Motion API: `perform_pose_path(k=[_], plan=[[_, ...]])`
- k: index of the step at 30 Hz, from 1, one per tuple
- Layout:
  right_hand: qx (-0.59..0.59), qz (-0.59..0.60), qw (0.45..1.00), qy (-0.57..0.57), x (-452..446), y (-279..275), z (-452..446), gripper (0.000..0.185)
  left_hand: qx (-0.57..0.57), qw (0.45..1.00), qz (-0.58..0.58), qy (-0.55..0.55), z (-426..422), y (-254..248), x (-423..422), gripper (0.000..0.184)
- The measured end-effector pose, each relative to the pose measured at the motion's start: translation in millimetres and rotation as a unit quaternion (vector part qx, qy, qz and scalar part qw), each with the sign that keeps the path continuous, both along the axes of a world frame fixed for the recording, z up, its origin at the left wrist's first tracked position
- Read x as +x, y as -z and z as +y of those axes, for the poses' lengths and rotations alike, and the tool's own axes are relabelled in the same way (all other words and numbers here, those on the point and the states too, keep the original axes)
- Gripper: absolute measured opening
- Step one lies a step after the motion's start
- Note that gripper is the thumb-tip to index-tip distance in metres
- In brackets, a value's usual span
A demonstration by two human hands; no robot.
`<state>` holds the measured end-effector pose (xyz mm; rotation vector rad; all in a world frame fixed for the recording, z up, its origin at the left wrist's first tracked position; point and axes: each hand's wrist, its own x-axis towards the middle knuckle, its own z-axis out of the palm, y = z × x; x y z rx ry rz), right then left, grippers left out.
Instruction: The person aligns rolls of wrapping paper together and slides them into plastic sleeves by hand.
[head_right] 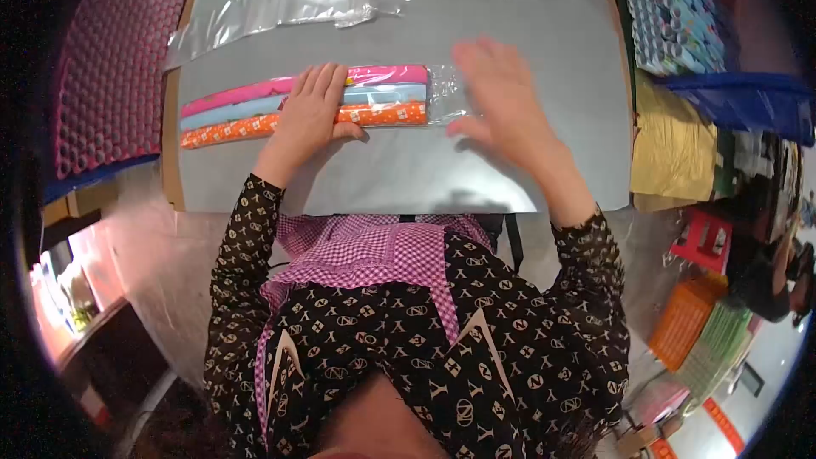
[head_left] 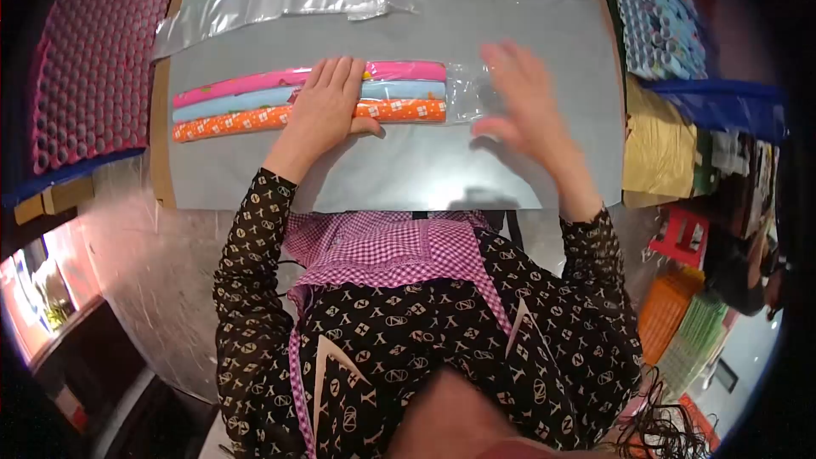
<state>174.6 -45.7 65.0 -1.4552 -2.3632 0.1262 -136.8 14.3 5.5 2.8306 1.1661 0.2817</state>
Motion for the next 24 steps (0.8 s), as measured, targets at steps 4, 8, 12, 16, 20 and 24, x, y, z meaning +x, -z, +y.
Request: perform_pose_path(k=[4,8,12,16,20,24], plan=[[-0.059,-0.085,0.993,-0.061,-17,30,14,0.105,-0.010,1.000,0.012,-0.003,0,-2,1,0.107],[-0.162,-0.037,0.985,-0.052,-13,40,24,0.091,-0.007,1.000,0.018,-0.002,-2,-4,0,0.107],[-0.214,0.007,0.977,0.011,-17,45,24,0.055,-0.013,1.000,0.019,-0.011,-1,-4,0,0.108],[-0.232,0.109,0.966,0.026,-19,41,24,0.027,-0.009,1.000,-0.006,-0.019,-2,-8,0,0.109],[-0.338,0.119,0.933,0.032,-17,37,34,0.019,-0.016,0.999,-0.022,-0.033,-2,-5,-6,0.112],[-0.484,0.215,0.848,0.019,-9,38,39,0.020,-0.018,0.998,-0.048,-0.025,-4,-6,-10,0.110]])
